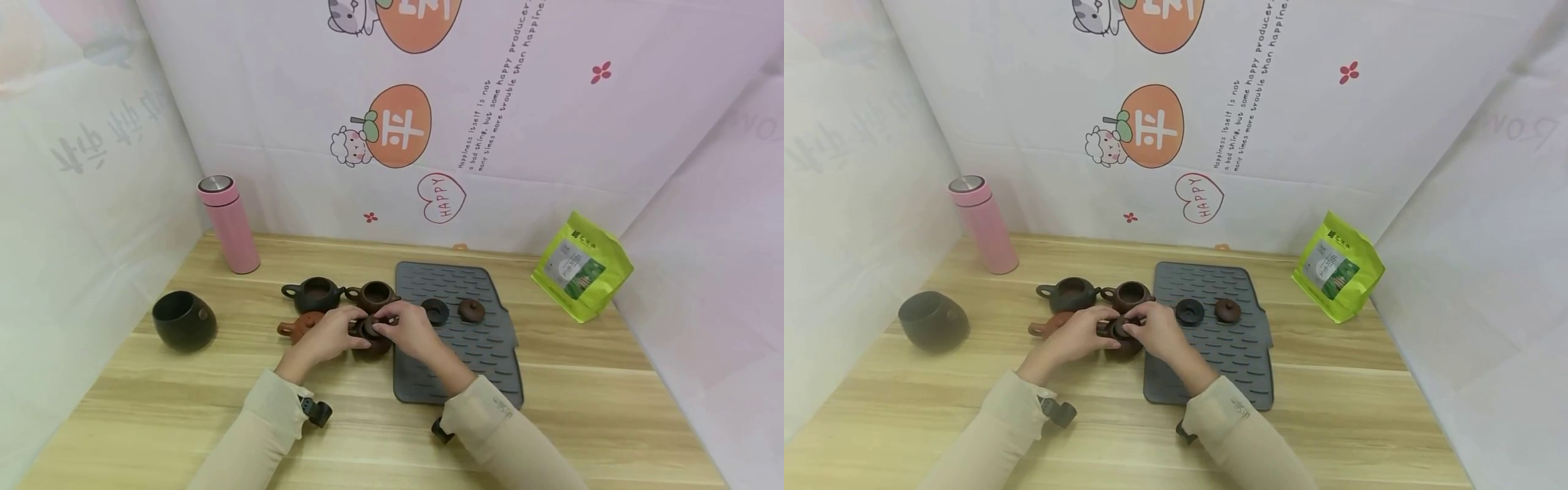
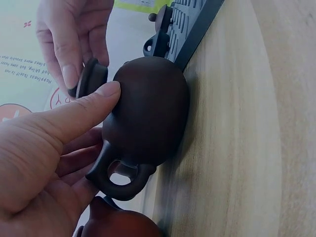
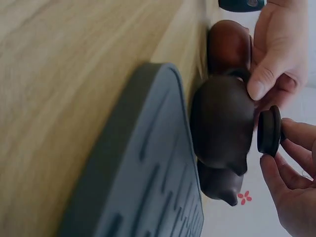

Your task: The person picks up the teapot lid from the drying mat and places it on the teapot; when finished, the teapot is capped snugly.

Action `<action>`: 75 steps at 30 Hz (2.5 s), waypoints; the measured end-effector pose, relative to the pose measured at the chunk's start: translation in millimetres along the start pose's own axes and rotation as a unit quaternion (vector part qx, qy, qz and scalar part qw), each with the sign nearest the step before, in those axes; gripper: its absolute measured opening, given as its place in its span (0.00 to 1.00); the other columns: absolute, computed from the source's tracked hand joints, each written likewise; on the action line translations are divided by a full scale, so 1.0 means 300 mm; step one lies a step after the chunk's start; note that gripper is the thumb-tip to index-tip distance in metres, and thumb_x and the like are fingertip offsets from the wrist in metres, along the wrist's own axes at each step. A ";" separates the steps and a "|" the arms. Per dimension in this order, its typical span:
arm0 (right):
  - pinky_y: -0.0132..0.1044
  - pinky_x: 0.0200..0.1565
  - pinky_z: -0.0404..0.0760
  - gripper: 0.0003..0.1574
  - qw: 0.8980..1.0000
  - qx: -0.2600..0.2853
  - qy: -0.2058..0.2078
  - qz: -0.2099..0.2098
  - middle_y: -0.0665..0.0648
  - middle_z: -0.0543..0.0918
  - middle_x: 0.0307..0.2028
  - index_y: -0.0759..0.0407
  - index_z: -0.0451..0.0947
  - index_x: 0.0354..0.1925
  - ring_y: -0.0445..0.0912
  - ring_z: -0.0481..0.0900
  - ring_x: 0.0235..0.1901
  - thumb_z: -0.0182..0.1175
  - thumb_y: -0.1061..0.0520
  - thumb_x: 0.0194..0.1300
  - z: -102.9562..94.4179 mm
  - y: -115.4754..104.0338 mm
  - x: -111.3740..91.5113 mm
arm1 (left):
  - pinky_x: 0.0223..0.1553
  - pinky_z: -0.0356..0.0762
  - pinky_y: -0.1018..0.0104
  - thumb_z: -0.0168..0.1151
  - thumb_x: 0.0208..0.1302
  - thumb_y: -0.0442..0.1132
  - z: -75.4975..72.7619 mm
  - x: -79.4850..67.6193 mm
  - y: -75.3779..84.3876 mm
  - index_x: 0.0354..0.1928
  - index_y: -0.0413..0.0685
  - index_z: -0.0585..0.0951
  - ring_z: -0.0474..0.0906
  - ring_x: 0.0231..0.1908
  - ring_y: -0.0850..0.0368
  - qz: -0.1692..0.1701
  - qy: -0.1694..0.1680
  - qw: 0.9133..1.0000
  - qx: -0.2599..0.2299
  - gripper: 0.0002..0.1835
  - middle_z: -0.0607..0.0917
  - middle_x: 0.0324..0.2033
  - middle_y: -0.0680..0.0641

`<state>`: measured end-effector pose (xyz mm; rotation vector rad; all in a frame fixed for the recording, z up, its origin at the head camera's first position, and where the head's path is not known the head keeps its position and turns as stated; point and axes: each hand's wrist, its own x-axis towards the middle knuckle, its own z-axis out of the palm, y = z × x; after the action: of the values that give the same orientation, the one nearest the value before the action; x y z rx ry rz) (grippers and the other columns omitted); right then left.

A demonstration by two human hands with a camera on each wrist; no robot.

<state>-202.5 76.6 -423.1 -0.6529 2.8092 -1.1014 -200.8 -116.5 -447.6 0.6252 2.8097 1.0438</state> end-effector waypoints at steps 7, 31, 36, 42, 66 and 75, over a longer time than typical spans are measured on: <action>0.33 0.32 0.80 0.09 1.000 -0.005 -0.008 -0.001 0.55 0.81 0.47 0.54 0.86 0.43 0.47 0.80 0.39 0.68 0.57 0.63 0.033 0.008 0.010 | 0.53 0.74 0.54 0.75 0.55 0.41 0.004 0.003 -0.005 0.55 0.38 0.79 0.74 0.56 0.46 0.002 0.002 1.000 -0.003 0.27 0.80 0.53 0.42; 0.34 0.33 0.80 0.10 0.999 -0.027 0.004 -0.022 0.55 0.82 0.46 0.55 0.85 0.45 0.48 0.81 0.39 0.67 0.57 0.64 0.055 0.029 0.002 | 0.52 0.74 0.55 0.75 0.56 0.40 0.002 0.001 0.001 0.55 0.38 0.80 0.75 0.55 0.47 -0.001 -0.005 1.000 -0.004 0.26 0.80 0.53 0.43; 0.33 0.32 0.81 0.11 1.000 -0.011 0.001 -0.014 0.55 0.82 0.46 0.55 0.85 0.46 0.48 0.81 0.40 0.67 0.57 0.64 0.043 0.030 -0.001 | 0.53 0.74 0.55 0.74 0.56 0.41 0.002 -0.001 0.004 0.56 0.38 0.79 0.74 0.55 0.47 -0.005 -0.008 1.000 -0.003 0.27 0.79 0.54 0.42; 0.36 0.31 0.80 0.12 1.000 -0.014 0.019 0.005 0.55 0.82 0.46 0.55 0.84 0.47 0.47 0.81 0.37 0.67 0.56 0.64 0.007 0.047 -0.004 | 0.50 0.76 0.54 0.72 0.59 0.45 -0.020 -0.003 0.002 0.59 0.38 0.77 0.76 0.53 0.47 -0.021 -0.014 1.000 -0.005 0.30 0.77 0.58 0.41; 0.48 0.44 0.80 0.16 0.991 -0.056 0.070 0.104 0.58 0.82 0.48 0.58 0.83 0.51 0.53 0.80 0.47 0.65 0.59 0.65 -0.134 0.271 0.010 | 0.62 0.62 0.43 0.68 0.63 0.40 -0.269 0.005 -0.263 0.62 0.29 0.72 0.66 0.62 0.34 -0.013 0.079 0.996 0.030 0.30 0.73 0.60 0.30; 0.49 0.43 0.80 0.17 0.987 -0.059 0.055 0.138 0.63 0.77 0.54 0.58 0.82 0.52 0.56 0.78 0.50 0.66 0.56 0.66 -0.142 0.311 0.009 | 0.62 0.61 0.41 0.70 0.61 0.43 -0.271 0.021 -0.340 0.63 0.27 0.71 0.65 0.62 0.32 -0.010 0.063 0.998 0.006 0.35 0.72 0.61 0.29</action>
<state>-247.4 163.9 -452.8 -0.2034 2.9587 -0.9544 -259.1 -233.3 -450.5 0.5508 2.9243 1.1024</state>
